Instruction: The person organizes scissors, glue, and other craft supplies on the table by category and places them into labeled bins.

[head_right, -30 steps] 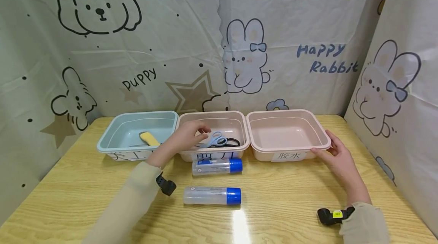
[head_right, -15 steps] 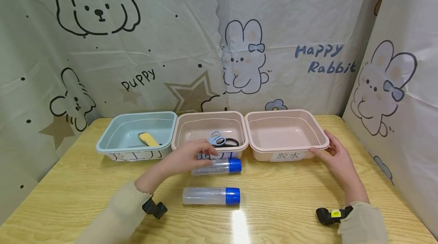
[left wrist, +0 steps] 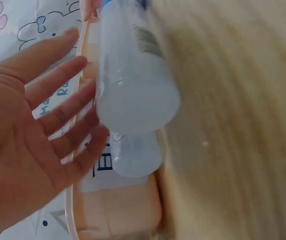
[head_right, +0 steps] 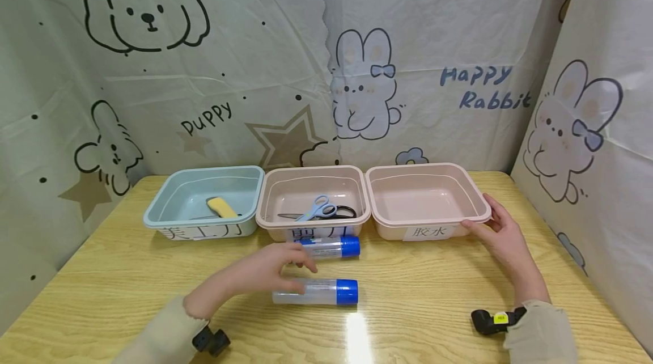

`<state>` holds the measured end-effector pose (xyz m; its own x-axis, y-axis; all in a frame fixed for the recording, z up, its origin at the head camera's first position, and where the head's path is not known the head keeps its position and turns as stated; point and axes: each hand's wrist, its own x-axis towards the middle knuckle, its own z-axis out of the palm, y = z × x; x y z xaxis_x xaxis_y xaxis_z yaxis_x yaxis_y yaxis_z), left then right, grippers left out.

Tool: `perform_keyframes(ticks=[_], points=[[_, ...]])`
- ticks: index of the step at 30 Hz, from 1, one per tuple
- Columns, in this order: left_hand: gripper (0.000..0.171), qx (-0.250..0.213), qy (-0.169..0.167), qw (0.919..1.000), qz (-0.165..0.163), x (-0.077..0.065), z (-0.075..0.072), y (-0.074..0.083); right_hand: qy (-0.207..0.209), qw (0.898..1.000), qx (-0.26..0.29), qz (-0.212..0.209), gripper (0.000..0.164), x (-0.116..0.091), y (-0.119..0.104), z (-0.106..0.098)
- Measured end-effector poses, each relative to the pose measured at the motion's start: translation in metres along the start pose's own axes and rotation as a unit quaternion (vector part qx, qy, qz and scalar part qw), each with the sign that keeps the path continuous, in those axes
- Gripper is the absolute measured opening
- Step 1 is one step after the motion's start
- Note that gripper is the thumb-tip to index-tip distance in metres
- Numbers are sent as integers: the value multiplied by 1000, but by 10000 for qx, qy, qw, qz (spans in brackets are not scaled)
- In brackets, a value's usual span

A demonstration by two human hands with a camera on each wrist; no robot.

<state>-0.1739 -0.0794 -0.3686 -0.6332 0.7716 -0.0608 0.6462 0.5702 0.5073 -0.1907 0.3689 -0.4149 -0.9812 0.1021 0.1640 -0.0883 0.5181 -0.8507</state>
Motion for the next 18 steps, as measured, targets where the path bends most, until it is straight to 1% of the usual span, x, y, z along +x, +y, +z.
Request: perform_keyframes(ticks=[4,7,12,16,18], points=[[28,282,-93,9994,-171,-6,6,-2,-25,10000,-19,7,79,0,1,0],[32,247,-64,9995,-194,-8,10,-5,-30,10000,-46,12,79,1,1,0],[43,203,-26,9997,-110,-9,16,-11,-17,10000,-85,-8,78,0,1,0],[53,176,-75,9995,-261,-10,18,-11,-17,9999,-111,-20,78,0,1,0],[57,256,-119,9990,-358,-9,19,-11,-24,9999,-101,-24,78,0,1,0]])
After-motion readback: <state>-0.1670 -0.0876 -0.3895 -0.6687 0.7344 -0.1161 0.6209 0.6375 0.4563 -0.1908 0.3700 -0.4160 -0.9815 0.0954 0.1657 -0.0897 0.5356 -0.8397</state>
